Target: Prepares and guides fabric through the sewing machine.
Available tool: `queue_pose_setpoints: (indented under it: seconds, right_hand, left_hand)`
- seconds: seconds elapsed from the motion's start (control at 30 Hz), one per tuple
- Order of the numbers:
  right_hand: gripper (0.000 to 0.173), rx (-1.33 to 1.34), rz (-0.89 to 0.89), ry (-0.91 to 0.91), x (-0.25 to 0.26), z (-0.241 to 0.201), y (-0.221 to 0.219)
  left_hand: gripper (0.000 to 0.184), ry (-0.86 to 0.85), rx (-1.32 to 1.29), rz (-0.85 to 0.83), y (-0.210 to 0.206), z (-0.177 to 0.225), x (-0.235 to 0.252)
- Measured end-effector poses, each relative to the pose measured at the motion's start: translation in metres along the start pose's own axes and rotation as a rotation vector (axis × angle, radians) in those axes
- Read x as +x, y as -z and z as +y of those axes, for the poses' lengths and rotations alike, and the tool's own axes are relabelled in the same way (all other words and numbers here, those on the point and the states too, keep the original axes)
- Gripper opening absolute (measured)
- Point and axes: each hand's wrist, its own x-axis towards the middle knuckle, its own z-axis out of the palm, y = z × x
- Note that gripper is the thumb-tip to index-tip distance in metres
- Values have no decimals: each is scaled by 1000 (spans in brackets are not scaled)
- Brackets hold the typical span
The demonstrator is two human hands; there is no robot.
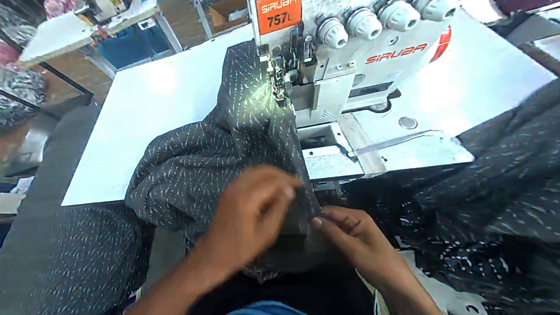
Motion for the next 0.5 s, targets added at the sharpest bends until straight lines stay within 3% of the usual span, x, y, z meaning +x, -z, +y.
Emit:
queue_pose_setpoints:
  seconds: [0.07, 0.17, 0.5]
  right_hand:
    - [22, 25, 0, 10, 3, 1, -5]
    - [20, 23, 3, 12, 5, 5, -11]
    - [18, 108, -12, 110, -6, -6, -9]
  left_hand:
    - [34, -32, 176, 82, 32, -17, 44]
    - [46, 71, 382, 19, 37, -40, 87]
    - [55, 134, 411, -35, 19, -47, 92]
